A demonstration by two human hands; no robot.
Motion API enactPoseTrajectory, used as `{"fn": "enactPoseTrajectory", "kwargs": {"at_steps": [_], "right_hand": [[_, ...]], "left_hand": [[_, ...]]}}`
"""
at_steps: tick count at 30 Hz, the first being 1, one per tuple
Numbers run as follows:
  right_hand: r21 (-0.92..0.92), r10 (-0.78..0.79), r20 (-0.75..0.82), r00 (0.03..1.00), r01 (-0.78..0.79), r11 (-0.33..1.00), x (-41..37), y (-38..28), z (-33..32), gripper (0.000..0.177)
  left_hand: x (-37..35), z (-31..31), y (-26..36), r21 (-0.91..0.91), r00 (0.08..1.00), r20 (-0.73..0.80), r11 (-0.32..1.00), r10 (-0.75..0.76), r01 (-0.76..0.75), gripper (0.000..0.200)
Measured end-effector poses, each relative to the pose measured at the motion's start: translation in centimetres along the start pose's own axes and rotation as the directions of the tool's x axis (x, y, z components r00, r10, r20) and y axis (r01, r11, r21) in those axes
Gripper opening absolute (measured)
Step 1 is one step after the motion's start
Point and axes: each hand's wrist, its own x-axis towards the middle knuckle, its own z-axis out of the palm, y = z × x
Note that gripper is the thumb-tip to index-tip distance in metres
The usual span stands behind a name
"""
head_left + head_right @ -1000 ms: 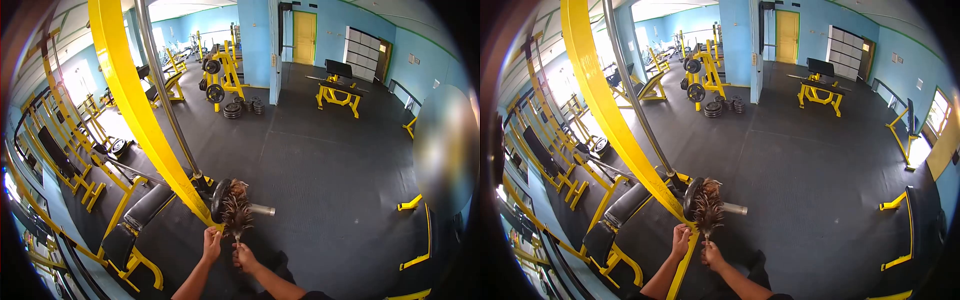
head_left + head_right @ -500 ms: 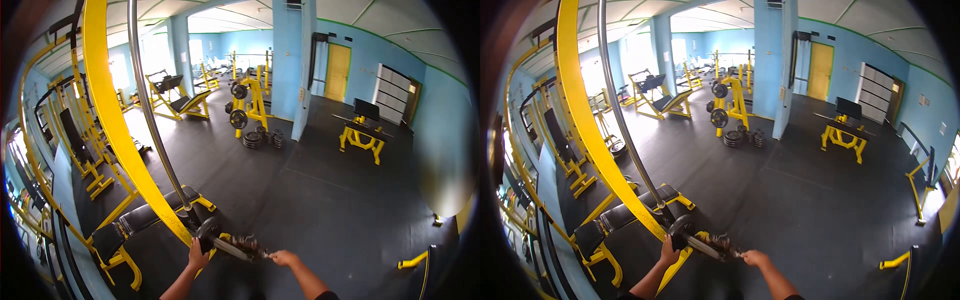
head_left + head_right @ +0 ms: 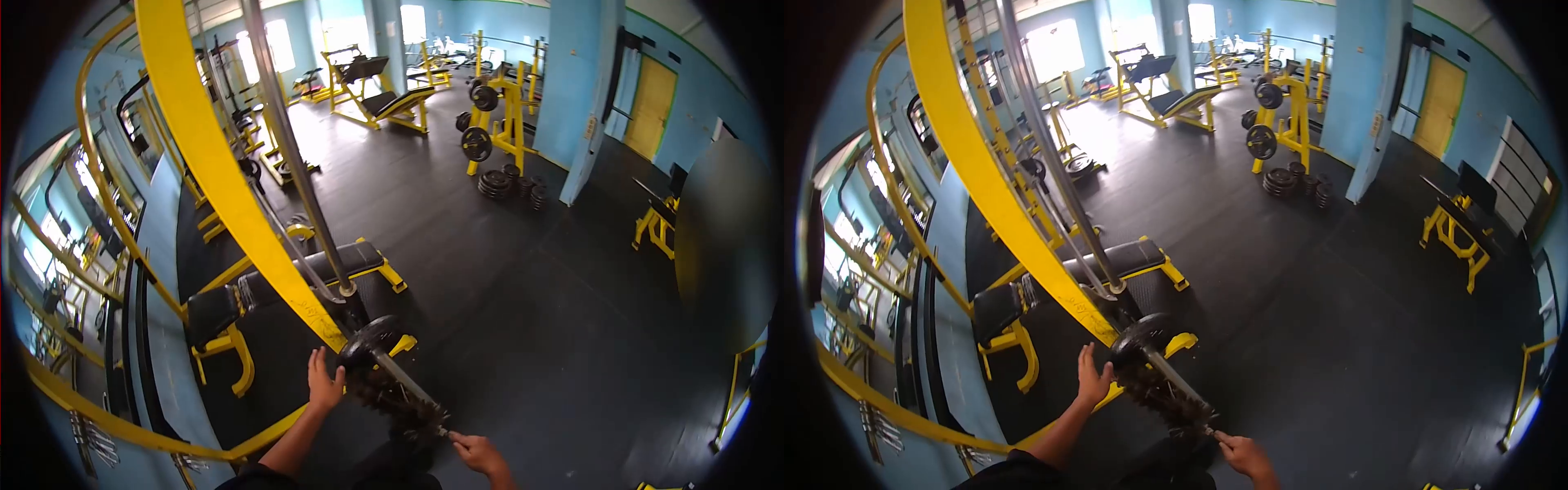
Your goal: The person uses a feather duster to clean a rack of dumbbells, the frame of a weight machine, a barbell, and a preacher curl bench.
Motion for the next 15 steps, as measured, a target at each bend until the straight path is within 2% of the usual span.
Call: {"fn": "enactPoseTrajectory", "kwargs": {"at_steps": [1, 2, 3, 4, 6, 7, 9, 10, 12, 13, 14, 15], "right_hand": [[-0.254, -0.007, -0.071, 0.997, -0.011, 0.967, -0.6, -3.3, -3.2, 0.036], [-0.347, -0.047, -0.102, 0.994, 0.009, 0.938, -1.3, -6.1, -6.3, 0.034], [-0.437, -0.091, -0.127, 0.988, 0.027, 0.899, -1.8, -8.5, -9.2, 0.033], [-0.458, -0.095, -0.109, 0.989, 0.035, 0.888, -1.5, -10.6, -11.7, 0.033], [-0.705, -0.177, -0.054, 0.983, 0.088, 0.703, -0.4, -14.6, -16.4, 0.034], [-0.725, -0.180, -0.040, 0.983, 0.095, 0.682, 0.5, -17.1, -18.4, 0.034], [-0.829, -0.277, 0.103, 0.955, 0.237, 0.507, 3.3, -22.2, -21.6, 0.035], [-0.837, -0.272, 0.119, 0.955, 0.244, 0.491, 5.0, -24.5, -22.6, 0.035], [-0.768, -0.376, 0.262, 0.889, 0.428, 0.476, 8.2, -28.8, -24.4, 0.038], [-0.774, -0.360, 0.277, 0.891, 0.428, 0.466, 10.1, -30.3, -24.6, 0.038], [-0.771, -0.381, 0.311, 0.870, 0.466, 0.435, 12.5, -31.3, -24.3, 0.036], [-0.763, -0.406, 0.346, 0.846, 0.505, 0.403, 15.1, -32.1, -23.5, 0.035]], "left_hand": [[0.0, -0.7, 0.6, -0.002, 0.993, -0.089, 0.997, -0.075, 0.075, 0.066], [0.1, -1.0, 0.9, -0.012, 0.973, -0.177, 0.989, -0.149, 0.149, 0.067], [0.0, -0.1, -0.4, -0.128, 0.957, -0.219, 0.977, -0.193, 0.168, 0.069], [-0.2, 0.0, -0.3, -0.142, 0.949, -0.227, 0.972, -0.218, 0.189, 0.069], [-0.1, 0.5, 0.6, -0.436, 0.895, -0.183, 0.849, -0.407, 0.297, 0.064], [0.0, 1.3, 0.6, -0.457, 0.884, -0.188, 0.835, -0.427, 0.306, 0.064], [0.1, 3.1, -0.2, -0.533, 0.843, -0.126, 0.752, -0.523, 0.387, 0.059], [-0.2, 5.1, -2.2, -0.546, 0.833, -0.124, 0.738, -0.539, 0.396, 0.059], [-0.5, 10.0, -6.8, -0.700, 0.900, -0.191, 0.697, -0.391, 0.155, 0.057], [0.0, 10.1, -6.1, -0.914, 0.890, -0.053, 0.382, -0.452, 0.139, 0.058], [0.2, 10.7, -5.1, -0.920, 0.881, -0.041, 0.362, -0.471, 0.151, 0.058], [0.4, 11.3, -4.4, -0.920, 0.778, -0.072, 0.343, -0.624, 0.189, 0.057]]}}
